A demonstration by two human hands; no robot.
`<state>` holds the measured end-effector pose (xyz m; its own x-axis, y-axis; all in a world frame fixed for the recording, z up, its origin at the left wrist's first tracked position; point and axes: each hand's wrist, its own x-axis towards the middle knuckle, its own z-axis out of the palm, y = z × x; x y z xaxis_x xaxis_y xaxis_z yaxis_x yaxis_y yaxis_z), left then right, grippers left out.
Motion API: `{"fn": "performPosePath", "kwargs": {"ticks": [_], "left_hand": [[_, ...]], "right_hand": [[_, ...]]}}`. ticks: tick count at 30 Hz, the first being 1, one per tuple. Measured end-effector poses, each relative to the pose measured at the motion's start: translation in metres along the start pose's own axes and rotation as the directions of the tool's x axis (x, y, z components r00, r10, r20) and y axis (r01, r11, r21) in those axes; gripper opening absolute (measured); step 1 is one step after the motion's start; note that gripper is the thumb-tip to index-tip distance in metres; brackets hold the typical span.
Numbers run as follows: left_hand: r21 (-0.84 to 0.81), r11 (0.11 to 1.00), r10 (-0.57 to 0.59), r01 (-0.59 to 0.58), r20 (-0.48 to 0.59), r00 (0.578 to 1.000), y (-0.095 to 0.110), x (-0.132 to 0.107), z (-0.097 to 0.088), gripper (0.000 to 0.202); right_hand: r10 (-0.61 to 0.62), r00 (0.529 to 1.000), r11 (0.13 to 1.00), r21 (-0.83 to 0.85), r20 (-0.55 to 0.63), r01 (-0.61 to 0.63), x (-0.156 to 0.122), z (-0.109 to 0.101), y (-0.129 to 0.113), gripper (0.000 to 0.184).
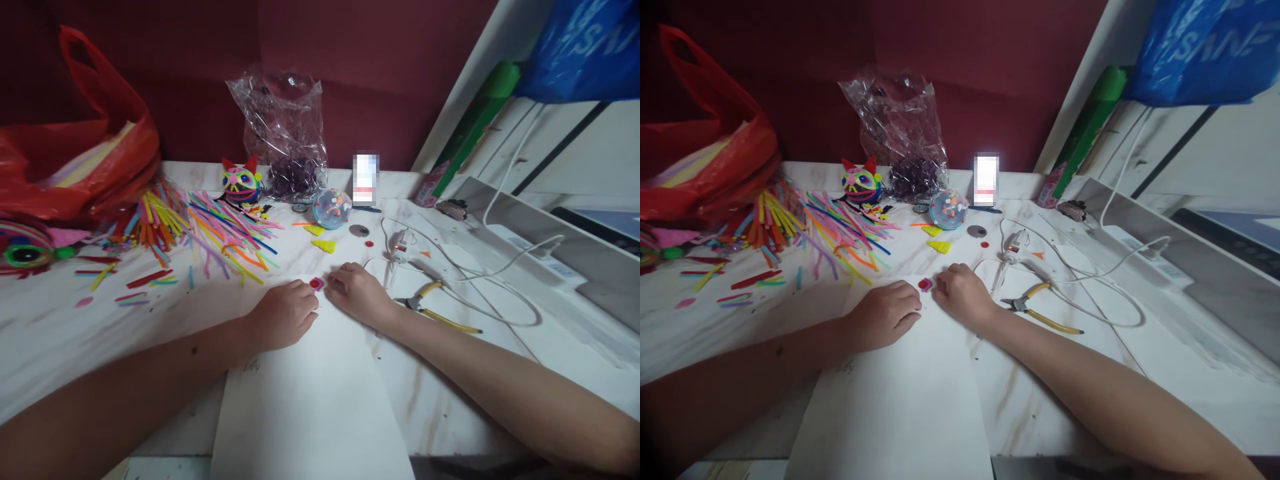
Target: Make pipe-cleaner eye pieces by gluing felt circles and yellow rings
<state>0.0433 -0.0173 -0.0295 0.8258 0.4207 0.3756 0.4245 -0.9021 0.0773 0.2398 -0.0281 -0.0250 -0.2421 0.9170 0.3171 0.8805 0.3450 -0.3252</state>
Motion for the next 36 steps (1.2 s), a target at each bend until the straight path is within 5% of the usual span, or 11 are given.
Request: {"fn": "performPosePath", "kwargs": {"ticks": [7,21,36], "left_hand": [[-0.003,1.000,0.017,-0.017,-0.016,1.000,-0.001,0.000,0.000,0.013],[-0.030,1.000,-0.004,0.003,-0.029,1.000,-0.001,0.000,0.001,0.014],[-0.020,0.996,0.082,-0.081,0.015,0.997,-0.002,0.003,0.007,0.009]], "right_hand": [[0.006,0.994,0.991,0.131,0.114,-0.021,0.005,-0.005,0.007,0.019],[0.111,0.994,0.962,0.251,0.007,-0.109,0.006,0.004,0.015,0.025],[-0.131,0.991,0.985,0.111,-0.029,0.134,0.002,0.010,0.013,0.026]]}}
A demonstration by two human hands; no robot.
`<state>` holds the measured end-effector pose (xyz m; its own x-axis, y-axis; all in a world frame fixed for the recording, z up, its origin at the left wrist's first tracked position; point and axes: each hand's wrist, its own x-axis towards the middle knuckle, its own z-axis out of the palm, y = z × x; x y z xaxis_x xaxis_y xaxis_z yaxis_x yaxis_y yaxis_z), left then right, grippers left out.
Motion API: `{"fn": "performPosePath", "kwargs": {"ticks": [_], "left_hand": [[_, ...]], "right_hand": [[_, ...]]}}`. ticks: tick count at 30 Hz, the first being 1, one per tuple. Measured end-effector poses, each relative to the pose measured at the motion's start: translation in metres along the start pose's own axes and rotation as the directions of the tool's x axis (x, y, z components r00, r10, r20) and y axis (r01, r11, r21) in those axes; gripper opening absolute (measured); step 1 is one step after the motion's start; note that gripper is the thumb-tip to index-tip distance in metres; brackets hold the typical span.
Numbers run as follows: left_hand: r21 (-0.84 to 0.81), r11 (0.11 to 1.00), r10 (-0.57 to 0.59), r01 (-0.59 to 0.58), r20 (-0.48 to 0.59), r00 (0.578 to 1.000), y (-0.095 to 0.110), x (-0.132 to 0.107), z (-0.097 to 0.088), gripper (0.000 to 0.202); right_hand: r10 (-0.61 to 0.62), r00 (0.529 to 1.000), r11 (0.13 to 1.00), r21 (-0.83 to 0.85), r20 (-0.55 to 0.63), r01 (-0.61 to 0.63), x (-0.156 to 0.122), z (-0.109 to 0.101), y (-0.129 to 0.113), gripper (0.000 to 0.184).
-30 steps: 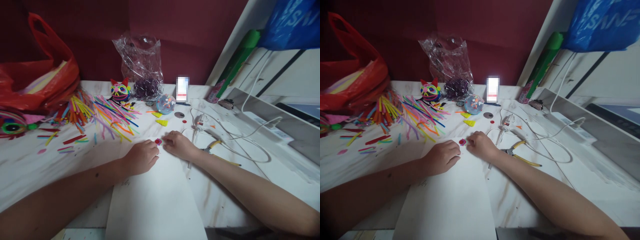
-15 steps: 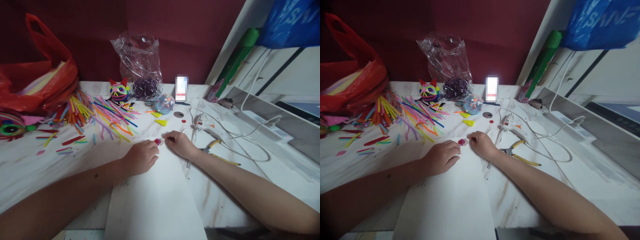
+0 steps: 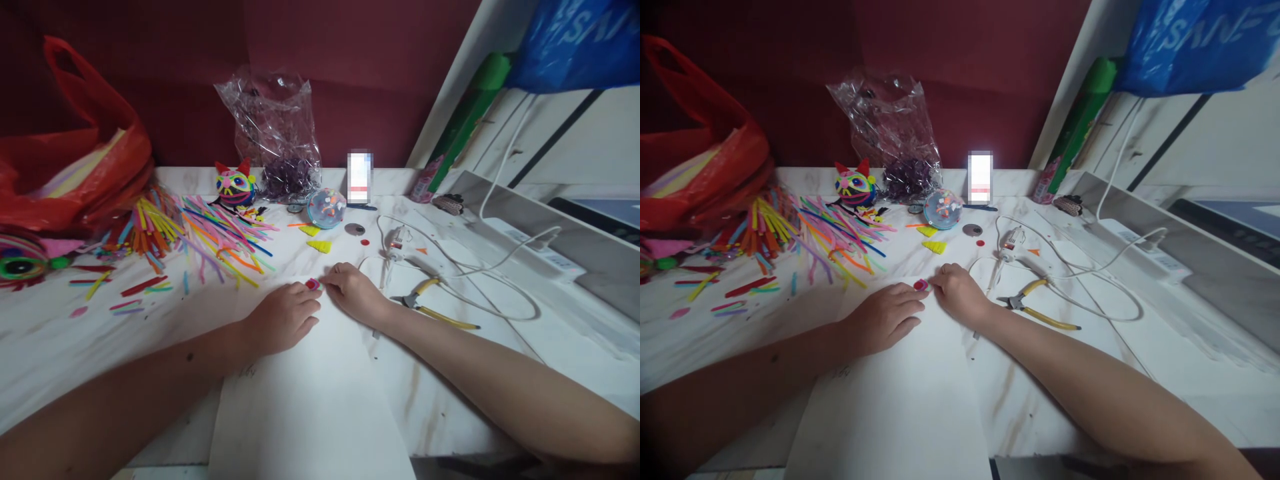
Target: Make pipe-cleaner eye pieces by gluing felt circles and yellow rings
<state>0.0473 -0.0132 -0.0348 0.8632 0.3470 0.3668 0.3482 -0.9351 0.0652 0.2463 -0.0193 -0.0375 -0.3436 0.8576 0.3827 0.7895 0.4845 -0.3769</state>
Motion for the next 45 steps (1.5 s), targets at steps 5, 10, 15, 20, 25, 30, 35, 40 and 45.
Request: {"fn": "performPosePath", "kwargs": {"ticks": [5,10,15,20,25,30,35,40,45], "left_hand": [[0.037,0.999,0.025,-0.024,-0.030,0.999,0.003,-0.001,-0.002,0.011],[-0.007,0.996,-0.089,0.088,-0.089,0.992,0.005,-0.001,-0.006,0.014],[0.005,0.995,-0.098,0.099,-0.086,0.991,0.004,-0.001,-0.005,0.015],[0.023,0.997,-0.073,0.075,-0.080,0.994,0.004,-0.001,-0.005,0.018],[0.018,0.997,-0.071,0.073,-0.078,0.994,0.003,-0.002,-0.006,0.017],[0.025,0.998,-0.055,0.056,-0.072,0.996,0.003,-0.002,-0.007,0.018],[0.038,0.999,-0.034,0.036,-0.068,0.997,0.003,-0.002,-0.008,0.020],[0.043,0.999,-0.022,0.025,-0.063,0.998,0.004,-0.003,-0.007,0.018],[0.045,0.999,-0.022,0.025,-0.057,0.998,0.003,-0.003,-0.007,0.016]], "right_hand": [[0.069,0.997,0.997,0.037,0.040,-0.070,0.001,-0.007,-0.001,0.026],[0.140,0.988,0.985,0.091,0.062,-0.145,0.002,-0.013,-0.001,0.016],[0.168,0.983,0.983,0.059,0.068,-0.172,0.006,-0.007,-0.007,0.016],[0.221,0.969,0.967,0.104,0.113,-0.232,0.008,-0.010,-0.005,0.017],[0.310,0.949,0.927,0.204,0.063,-0.316,0.005,-0.016,0.005,0.023],[0.208,0.978,0.970,0.134,-0.012,-0.204,0.001,-0.012,0.010,0.028],[0.029,0.999,0.997,0.069,-0.018,-0.027,-0.002,-0.008,0.013,0.034],[-0.137,0.986,0.965,-0.210,0.094,0.154,-0.003,-0.005,0.007,0.027],[-0.095,0.989,0.986,-0.125,0.112,0.109,0.001,-0.008,0.008,0.030]]}}
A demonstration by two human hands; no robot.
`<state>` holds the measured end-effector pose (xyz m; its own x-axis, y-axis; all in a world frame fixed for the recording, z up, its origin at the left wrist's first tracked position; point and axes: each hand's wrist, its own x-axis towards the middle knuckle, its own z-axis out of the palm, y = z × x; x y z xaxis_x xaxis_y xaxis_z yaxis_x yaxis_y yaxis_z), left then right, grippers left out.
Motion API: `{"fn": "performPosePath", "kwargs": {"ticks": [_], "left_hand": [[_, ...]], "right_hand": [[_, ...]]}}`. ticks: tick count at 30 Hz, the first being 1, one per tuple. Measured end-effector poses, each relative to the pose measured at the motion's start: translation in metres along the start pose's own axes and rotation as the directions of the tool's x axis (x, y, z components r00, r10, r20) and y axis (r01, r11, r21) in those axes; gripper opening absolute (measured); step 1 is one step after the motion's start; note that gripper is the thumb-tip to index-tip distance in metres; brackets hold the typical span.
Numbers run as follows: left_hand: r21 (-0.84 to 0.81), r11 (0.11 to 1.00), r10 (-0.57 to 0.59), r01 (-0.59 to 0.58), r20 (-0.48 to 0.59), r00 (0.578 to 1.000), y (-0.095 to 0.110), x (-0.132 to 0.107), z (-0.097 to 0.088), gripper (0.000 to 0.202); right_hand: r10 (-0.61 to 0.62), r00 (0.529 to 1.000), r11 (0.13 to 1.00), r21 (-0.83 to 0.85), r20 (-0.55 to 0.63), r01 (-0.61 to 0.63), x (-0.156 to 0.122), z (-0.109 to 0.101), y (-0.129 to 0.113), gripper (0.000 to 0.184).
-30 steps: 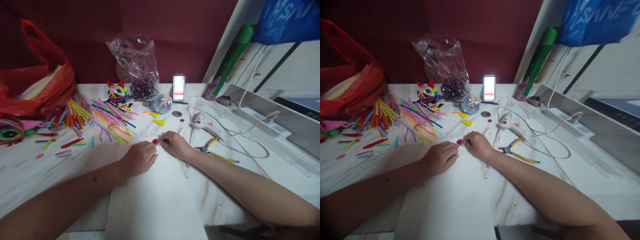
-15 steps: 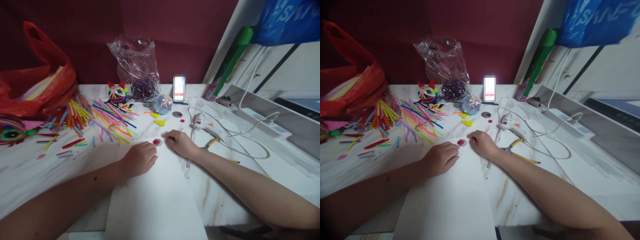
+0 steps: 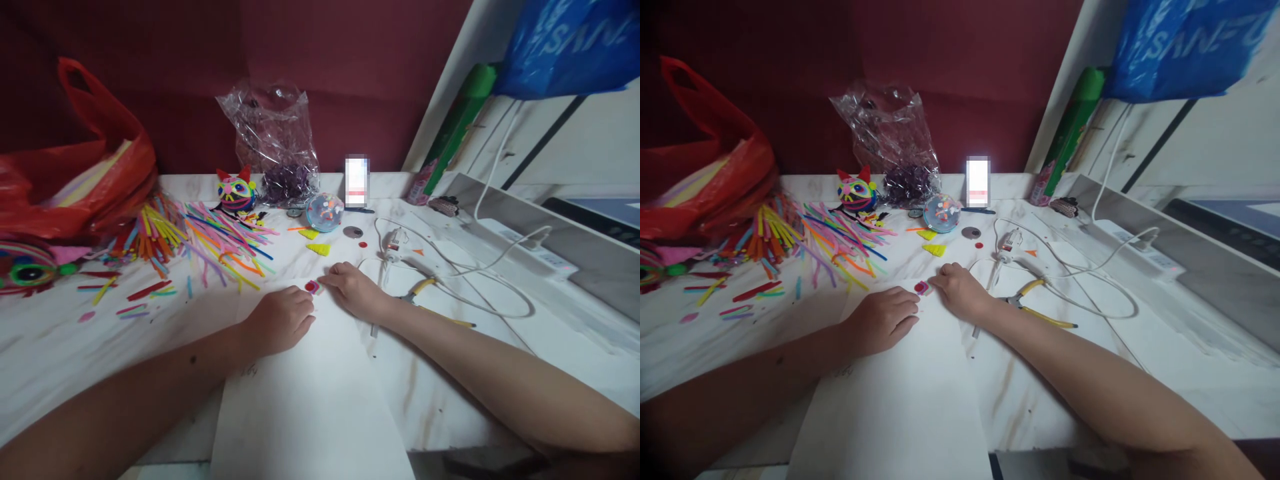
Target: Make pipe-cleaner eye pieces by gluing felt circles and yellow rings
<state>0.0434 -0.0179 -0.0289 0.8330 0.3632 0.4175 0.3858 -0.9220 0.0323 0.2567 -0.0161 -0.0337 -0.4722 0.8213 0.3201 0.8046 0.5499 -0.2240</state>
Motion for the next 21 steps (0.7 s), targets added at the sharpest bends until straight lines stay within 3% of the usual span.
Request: {"fn": "performPosePath", "kwargs": {"ticks": [5,10,14,18,21], "left_hand": [[-0.022,1.000,-0.001,0.002,0.012,1.000,-0.003,-0.001,0.001,0.012],[-0.030,1.000,0.000,0.000,0.011,1.000,-0.005,-0.002,0.001,0.011],[-0.028,1.000,0.012,-0.012,0.006,1.000,-0.004,-0.001,-0.001,0.012],[-0.025,1.000,0.017,-0.017,0.018,1.000,-0.005,-0.001,-0.001,0.010],[-0.029,0.999,0.021,-0.021,0.023,0.999,-0.005,-0.001,-0.002,0.009]], "right_hand": [[0.170,0.985,0.941,0.300,-0.018,-0.157,0.002,-0.007,0.009,0.030],[0.363,0.931,0.876,0.332,0.026,-0.350,0.002,-0.012,0.004,0.006],[0.424,0.896,0.846,0.413,-0.136,-0.338,0.003,-0.015,0.006,0.012],[0.506,0.790,0.810,0.506,-0.345,-0.298,0.005,-0.026,0.016,0.018],[0.528,0.765,0.830,0.414,-0.369,-0.373,0.005,-0.033,0.020,0.029]]}}
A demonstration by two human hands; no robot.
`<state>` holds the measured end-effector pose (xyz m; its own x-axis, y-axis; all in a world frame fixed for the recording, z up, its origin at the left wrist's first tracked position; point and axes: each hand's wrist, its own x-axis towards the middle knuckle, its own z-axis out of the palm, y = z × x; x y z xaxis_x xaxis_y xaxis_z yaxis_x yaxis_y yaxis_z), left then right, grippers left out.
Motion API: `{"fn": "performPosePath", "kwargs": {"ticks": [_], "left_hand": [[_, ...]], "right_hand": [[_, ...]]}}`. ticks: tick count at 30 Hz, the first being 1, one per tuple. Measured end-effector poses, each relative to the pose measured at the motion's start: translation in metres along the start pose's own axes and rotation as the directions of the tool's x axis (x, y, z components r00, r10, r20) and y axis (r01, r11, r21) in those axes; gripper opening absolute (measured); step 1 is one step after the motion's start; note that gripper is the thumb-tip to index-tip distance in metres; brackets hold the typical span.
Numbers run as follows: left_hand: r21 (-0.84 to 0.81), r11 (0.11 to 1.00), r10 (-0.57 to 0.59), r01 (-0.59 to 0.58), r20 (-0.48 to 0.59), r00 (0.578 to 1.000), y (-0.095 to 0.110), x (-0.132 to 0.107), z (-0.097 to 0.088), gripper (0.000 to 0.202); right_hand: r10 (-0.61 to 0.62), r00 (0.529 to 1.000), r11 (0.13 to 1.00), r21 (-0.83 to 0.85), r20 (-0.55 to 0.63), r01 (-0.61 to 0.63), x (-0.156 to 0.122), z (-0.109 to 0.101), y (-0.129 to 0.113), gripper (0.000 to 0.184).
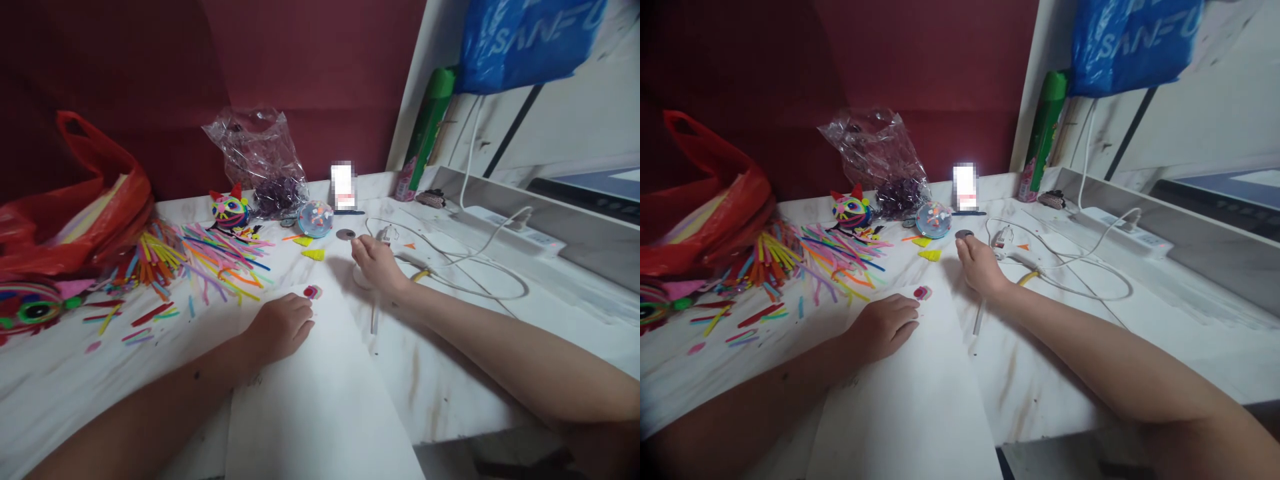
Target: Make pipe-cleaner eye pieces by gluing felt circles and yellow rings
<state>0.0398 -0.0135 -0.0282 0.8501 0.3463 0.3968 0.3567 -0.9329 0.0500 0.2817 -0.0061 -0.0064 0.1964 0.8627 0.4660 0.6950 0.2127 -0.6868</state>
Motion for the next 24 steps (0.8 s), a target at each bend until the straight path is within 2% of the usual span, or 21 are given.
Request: {"fn": "performPosePath", "kwargs": {"ticks": [1,3,5,7,8,12,18,21,24], "left_hand": [[0.001,1.000,0.002,-0.002,-0.001,1.000,0.000,0.000,0.000,0.010],[0.007,1.000,0.009,-0.009,0.001,1.000,0.000,0.000,-0.001,0.011],[0.011,1.000,0.016,-0.016,0.005,1.000,0.001,0.000,-0.001,0.012],[0.010,1.000,0.019,-0.019,0.011,1.000,0.001,0.000,-0.002,0.011],[0.009,1.000,0.021,-0.021,0.013,1.000,0.001,0.001,-0.002,0.011],[0.008,1.000,0.025,-0.025,0.012,1.000,0.002,0.002,-0.002,0.010],[0.018,1.000,0.013,-0.013,0.000,1.000,0.002,0.002,-0.001,0.010],[0.026,1.000,0.014,-0.014,-0.016,1.000,0.003,0.001,-0.001,0.012],[0.032,0.999,0.018,-0.018,-0.007,1.000,0.004,0.002,-0.001,0.013]], "right_hand": [[-0.009,0.999,0.999,-0.048,0.033,0.011,-0.001,0.000,0.000,0.031],[-0.097,0.982,0.990,-0.083,0.163,0.112,-0.005,0.002,0.000,0.026],[-0.245,0.916,0.961,-0.043,0.318,0.272,-0.013,0.008,0.000,0.013],[-0.363,0.830,0.912,-0.022,0.422,0.410,-0.020,0.014,0.001,0.018],[-0.385,0.806,0.891,-0.045,0.449,0.451,-0.023,0.016,0.000,0.020],[-0.348,0.818,0.860,-0.190,0.458,0.473,-0.026,0.024,-0.003,0.015],[-0.335,0.838,0.868,-0.203,0.431,0.452,-0.025,0.026,-0.005,0.021],[-0.415,0.794,0.845,-0.135,0.444,0.517,-0.028,0.026,-0.001,0.025],[-0.427,0.769,0.830,-0.133,0.475,0.542,-0.028,0.027,0.003,0.027]]}}
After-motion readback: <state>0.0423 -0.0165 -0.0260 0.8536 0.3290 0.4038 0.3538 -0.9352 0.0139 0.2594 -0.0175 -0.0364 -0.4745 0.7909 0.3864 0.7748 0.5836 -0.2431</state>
